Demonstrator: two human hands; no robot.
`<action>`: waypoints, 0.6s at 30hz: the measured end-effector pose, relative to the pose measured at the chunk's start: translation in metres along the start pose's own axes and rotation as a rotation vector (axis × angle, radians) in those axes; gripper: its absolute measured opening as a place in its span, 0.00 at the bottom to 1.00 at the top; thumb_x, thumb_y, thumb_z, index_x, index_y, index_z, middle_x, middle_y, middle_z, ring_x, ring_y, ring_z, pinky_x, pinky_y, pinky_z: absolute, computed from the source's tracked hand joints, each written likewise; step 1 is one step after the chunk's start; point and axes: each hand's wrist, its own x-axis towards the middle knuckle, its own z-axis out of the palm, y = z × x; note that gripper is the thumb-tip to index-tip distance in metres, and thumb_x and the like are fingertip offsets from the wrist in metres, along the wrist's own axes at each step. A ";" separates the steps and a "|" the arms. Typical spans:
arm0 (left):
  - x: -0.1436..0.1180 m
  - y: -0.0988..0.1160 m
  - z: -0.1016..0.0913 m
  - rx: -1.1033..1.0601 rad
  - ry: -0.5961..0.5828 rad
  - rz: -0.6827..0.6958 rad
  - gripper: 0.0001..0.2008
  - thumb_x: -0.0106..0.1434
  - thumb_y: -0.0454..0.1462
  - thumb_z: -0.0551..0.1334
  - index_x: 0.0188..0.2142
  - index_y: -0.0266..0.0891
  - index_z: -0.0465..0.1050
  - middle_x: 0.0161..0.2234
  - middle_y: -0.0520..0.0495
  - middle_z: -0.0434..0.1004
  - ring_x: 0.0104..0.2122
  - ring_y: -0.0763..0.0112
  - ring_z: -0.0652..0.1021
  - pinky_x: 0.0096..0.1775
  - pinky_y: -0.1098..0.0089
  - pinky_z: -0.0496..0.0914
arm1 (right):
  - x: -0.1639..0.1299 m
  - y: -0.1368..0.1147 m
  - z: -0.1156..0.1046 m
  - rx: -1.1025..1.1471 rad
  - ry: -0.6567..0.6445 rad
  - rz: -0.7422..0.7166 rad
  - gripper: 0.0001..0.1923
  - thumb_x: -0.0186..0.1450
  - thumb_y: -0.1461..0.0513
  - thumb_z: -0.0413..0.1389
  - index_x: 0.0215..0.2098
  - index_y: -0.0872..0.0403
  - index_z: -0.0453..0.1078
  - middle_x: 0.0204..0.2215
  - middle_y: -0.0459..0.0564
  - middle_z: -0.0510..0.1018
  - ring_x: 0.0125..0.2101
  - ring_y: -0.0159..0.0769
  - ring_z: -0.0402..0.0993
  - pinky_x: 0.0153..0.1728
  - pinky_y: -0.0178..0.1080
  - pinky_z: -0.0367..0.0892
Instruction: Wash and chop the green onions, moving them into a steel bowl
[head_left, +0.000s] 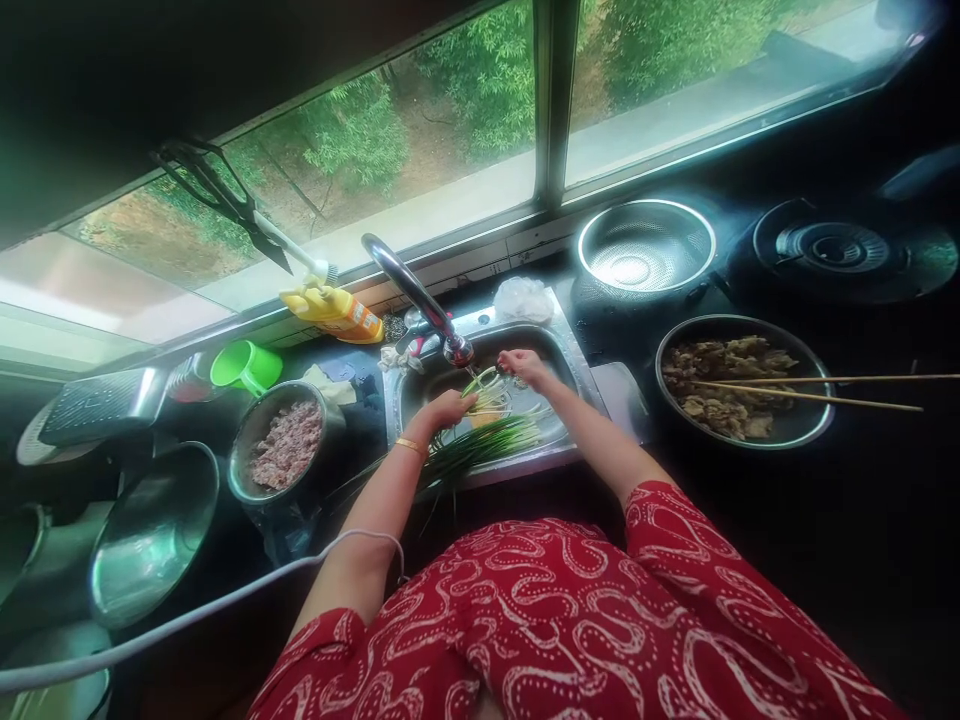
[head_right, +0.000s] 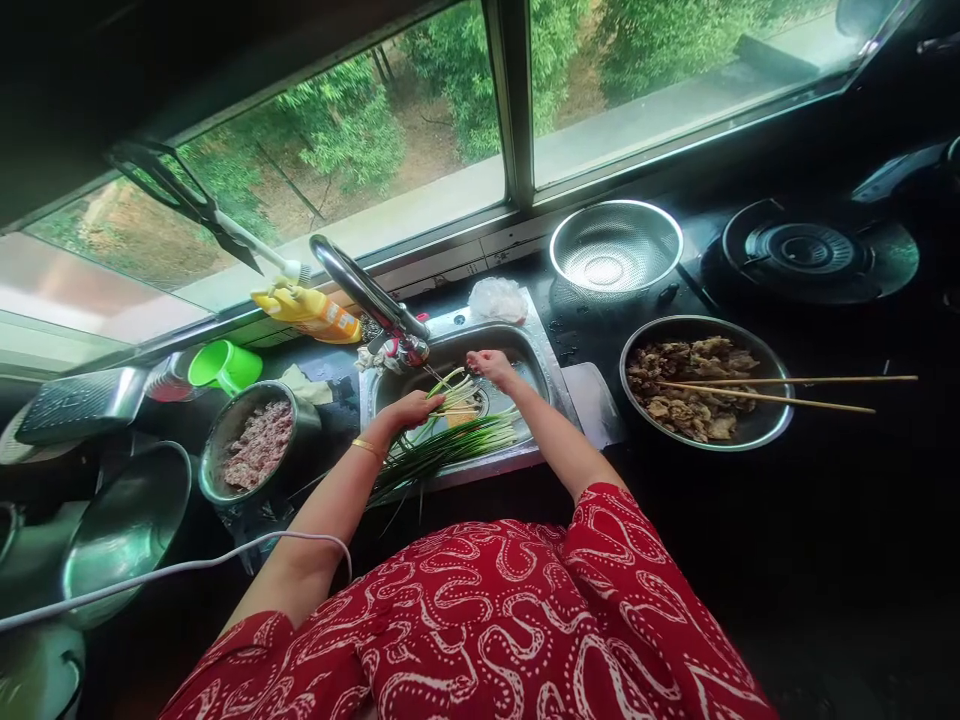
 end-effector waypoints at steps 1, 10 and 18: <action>0.000 -0.001 0.000 0.006 0.001 -0.001 0.23 0.68 0.46 0.51 0.18 0.39 0.62 0.12 0.53 0.59 0.13 0.76 0.61 0.20 0.72 0.54 | -0.003 -0.001 0.001 -0.093 -0.084 -0.040 0.11 0.54 0.56 0.63 0.29 0.56 0.74 0.22 0.43 0.73 0.24 0.28 0.65 0.29 0.33 0.62; 0.004 -0.001 0.003 0.066 -0.022 0.000 0.24 0.68 0.47 0.51 0.19 0.38 0.63 0.10 0.53 0.58 0.13 0.75 0.62 0.20 0.72 0.54 | -0.011 -0.005 0.017 -0.771 -0.238 -0.461 0.08 0.55 0.60 0.63 0.35 0.50 0.78 0.34 0.49 0.75 0.40 0.39 0.65 0.45 0.43 0.58; 0.005 -0.001 0.005 0.105 0.007 -0.029 0.23 0.68 0.48 0.51 0.28 0.33 0.72 0.13 0.52 0.62 0.14 0.73 0.64 0.22 0.72 0.58 | -0.012 0.003 0.030 -0.313 -0.170 -0.168 0.05 0.55 0.62 0.57 0.24 0.54 0.75 0.24 0.45 0.75 0.29 0.32 0.67 0.34 0.35 0.62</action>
